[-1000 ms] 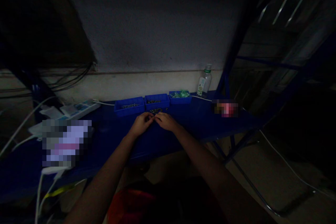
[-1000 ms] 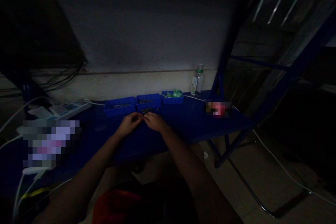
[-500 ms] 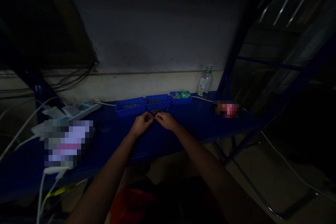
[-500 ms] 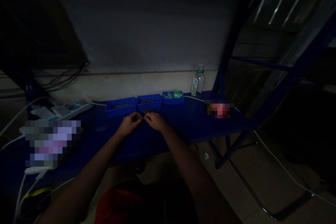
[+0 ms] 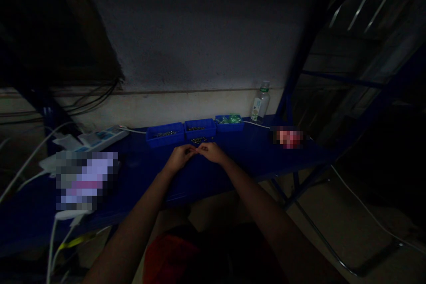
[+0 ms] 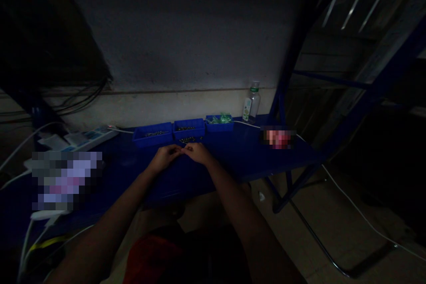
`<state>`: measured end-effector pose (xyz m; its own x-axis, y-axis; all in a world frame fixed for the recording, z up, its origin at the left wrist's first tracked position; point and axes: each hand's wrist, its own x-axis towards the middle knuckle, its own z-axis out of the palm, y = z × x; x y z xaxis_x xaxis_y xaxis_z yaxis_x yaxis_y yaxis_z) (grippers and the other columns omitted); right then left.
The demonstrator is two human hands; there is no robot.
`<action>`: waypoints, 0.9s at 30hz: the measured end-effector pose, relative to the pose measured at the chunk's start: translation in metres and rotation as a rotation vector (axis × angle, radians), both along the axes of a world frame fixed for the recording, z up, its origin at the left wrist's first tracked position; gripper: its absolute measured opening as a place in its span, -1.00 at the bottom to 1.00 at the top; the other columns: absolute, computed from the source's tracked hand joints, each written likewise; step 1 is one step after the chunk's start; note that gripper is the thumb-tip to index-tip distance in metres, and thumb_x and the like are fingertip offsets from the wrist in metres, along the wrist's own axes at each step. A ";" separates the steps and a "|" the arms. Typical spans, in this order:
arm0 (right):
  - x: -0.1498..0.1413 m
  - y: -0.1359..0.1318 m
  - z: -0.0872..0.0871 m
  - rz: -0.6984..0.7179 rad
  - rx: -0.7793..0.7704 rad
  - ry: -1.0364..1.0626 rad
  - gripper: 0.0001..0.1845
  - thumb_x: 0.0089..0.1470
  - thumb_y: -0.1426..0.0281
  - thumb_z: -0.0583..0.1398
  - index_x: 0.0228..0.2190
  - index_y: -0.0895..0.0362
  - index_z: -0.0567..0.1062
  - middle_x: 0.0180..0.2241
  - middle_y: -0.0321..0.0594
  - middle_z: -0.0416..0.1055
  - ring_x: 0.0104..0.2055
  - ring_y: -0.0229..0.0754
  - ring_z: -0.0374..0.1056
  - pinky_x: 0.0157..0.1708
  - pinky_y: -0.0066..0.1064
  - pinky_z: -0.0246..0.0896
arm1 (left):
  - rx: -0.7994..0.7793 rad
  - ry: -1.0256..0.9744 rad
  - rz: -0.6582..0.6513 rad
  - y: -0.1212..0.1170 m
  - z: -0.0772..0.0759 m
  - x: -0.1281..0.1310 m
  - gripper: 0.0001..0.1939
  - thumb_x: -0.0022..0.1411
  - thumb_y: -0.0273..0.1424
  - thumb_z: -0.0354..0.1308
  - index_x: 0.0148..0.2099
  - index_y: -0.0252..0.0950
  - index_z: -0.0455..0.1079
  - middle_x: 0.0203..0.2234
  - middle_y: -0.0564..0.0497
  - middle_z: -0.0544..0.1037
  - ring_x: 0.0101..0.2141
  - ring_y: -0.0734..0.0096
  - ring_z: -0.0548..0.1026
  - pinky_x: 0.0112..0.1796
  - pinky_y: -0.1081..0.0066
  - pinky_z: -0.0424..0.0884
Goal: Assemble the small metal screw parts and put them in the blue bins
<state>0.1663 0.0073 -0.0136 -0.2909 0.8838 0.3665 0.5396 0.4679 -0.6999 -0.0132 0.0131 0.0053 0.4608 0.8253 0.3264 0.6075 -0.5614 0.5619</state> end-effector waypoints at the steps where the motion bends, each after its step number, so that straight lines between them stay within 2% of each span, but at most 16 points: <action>1: 0.000 0.001 -0.001 -0.006 0.002 0.005 -0.71 0.05 0.19 0.08 -0.39 0.13 0.48 -0.45 -0.32 0.44 -0.42 -0.33 0.32 -0.41 -0.56 0.11 | 0.005 -0.005 -0.001 0.000 0.000 0.000 -0.62 0.10 -0.11 0.03 -0.25 -0.31 0.43 -0.39 0.00 0.54 -0.39 0.37 0.45 -0.33 0.48 0.31; 11: 0.000 -0.002 0.005 -0.052 0.003 -0.002 -0.67 0.10 0.17 0.03 -0.37 0.13 0.46 -0.44 -0.31 0.44 -0.41 -0.34 0.30 -0.40 -0.57 0.08 | 0.087 0.004 0.002 -0.003 0.004 0.001 -0.64 0.19 -0.16 -0.06 -0.23 -0.29 0.43 -0.31 -0.04 0.53 -0.31 0.33 0.46 -0.23 0.43 0.31; 17: 0.000 -0.006 0.010 -0.015 0.011 -0.076 -0.65 0.13 0.22 0.00 -0.46 0.16 0.45 -0.50 -0.32 0.40 -0.44 -0.36 0.26 -0.42 -0.58 0.04 | 0.108 0.009 -0.043 -0.002 0.003 0.001 -0.63 0.20 -0.15 -0.09 -0.24 -0.29 0.43 -0.31 -0.05 0.52 -0.30 0.32 0.45 -0.22 0.42 0.31; 23: 0.000 -0.003 0.005 -0.017 -0.024 -0.002 -0.72 0.07 0.21 0.06 -0.36 0.13 0.46 -0.43 -0.31 0.43 -0.41 -0.33 0.30 -0.42 -0.56 0.09 | 0.089 0.042 -0.056 -0.003 0.005 0.002 -0.63 0.22 -0.17 -0.11 -0.24 -0.29 0.43 -0.31 -0.07 0.51 -0.30 0.31 0.45 -0.21 0.41 0.31; 27: -0.001 0.000 0.000 -0.026 -0.029 0.020 -0.78 0.04 0.26 0.09 -0.37 0.13 0.45 -0.42 -0.31 0.44 -0.39 -0.32 0.32 -0.39 -0.54 0.13 | 0.095 0.060 -0.066 -0.005 0.006 0.002 -0.64 0.22 -0.19 -0.11 -0.26 -0.28 0.43 -0.33 -0.06 0.51 -0.31 0.32 0.44 -0.22 0.41 0.30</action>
<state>0.1653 0.0076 -0.0134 -0.2605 0.9011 0.3465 0.5369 0.4335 -0.7237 -0.0109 0.0082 0.0113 0.5340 0.7593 0.3718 0.5989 -0.6501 0.4677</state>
